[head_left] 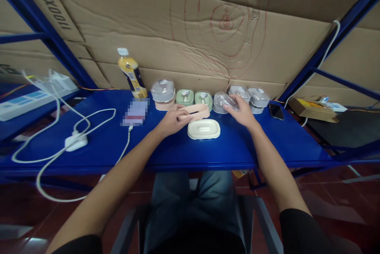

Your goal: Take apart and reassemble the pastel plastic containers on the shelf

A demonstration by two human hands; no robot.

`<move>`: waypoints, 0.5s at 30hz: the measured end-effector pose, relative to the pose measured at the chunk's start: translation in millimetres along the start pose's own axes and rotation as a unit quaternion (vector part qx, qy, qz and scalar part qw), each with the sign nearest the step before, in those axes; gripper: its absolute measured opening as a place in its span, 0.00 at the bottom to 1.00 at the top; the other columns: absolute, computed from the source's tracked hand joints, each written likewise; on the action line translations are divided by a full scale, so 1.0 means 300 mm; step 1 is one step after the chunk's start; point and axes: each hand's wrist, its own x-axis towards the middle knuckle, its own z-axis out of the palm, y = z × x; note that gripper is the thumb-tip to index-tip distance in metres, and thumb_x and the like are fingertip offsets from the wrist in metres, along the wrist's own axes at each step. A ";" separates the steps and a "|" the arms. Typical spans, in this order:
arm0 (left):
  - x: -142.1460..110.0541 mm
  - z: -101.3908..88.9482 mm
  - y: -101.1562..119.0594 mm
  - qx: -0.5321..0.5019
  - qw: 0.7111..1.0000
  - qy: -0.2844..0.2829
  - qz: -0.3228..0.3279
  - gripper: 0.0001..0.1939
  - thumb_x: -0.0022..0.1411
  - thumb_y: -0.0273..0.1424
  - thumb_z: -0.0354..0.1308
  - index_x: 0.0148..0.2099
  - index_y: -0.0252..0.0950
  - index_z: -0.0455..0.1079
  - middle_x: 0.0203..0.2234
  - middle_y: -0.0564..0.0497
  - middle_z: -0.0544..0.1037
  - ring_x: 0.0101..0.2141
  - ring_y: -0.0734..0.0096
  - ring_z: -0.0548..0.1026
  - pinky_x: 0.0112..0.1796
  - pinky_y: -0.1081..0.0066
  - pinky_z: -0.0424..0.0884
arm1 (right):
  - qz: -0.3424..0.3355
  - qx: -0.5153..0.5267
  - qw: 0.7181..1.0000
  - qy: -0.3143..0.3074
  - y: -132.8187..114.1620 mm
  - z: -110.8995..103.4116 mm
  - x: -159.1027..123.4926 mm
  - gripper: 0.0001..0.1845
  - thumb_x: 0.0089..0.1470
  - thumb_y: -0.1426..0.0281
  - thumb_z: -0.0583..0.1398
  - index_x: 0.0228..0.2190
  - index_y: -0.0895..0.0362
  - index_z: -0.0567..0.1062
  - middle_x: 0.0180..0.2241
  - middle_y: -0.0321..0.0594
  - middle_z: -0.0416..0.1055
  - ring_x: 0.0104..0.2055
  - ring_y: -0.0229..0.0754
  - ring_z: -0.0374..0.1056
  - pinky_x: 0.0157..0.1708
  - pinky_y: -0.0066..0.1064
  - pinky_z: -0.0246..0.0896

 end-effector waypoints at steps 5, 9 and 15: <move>-0.032 0.040 0.051 -0.029 0.996 -0.051 0.067 0.20 0.69 0.49 0.65 0.50 0.38 0.83 0.61 0.39 0.73 0.64 0.47 0.73 0.68 0.50 0.71 | -0.084 0.033 0.992 -0.083 -0.059 0.010 -0.022 0.40 0.57 0.39 0.68 0.60 0.51 0.76 0.58 0.53 0.79 0.60 0.62 0.76 0.62 0.60 0.72; -0.042 0.065 0.076 -0.039 0.993 -0.087 0.073 0.24 0.66 0.48 0.69 0.57 0.40 0.78 0.60 0.41 0.73 0.62 0.48 0.75 0.67 0.48 0.72 | -0.124 0.034 0.978 -0.166 -0.113 0.029 -0.045 0.38 0.55 0.43 0.72 0.60 0.51 0.78 0.56 0.51 0.79 0.57 0.60 0.76 0.60 0.57 0.73; -0.047 0.087 0.074 -0.053 0.994 -0.092 0.012 0.53 0.53 0.45 0.79 0.73 0.38 0.60 0.66 0.36 0.73 0.66 0.39 0.74 0.67 0.42 0.70 | -0.112 0.034 0.976 -0.183 -0.147 0.069 -0.070 0.46 0.50 0.42 0.76 0.63 0.49 0.76 0.57 0.50 0.77 0.58 0.61 0.75 0.62 0.58 0.72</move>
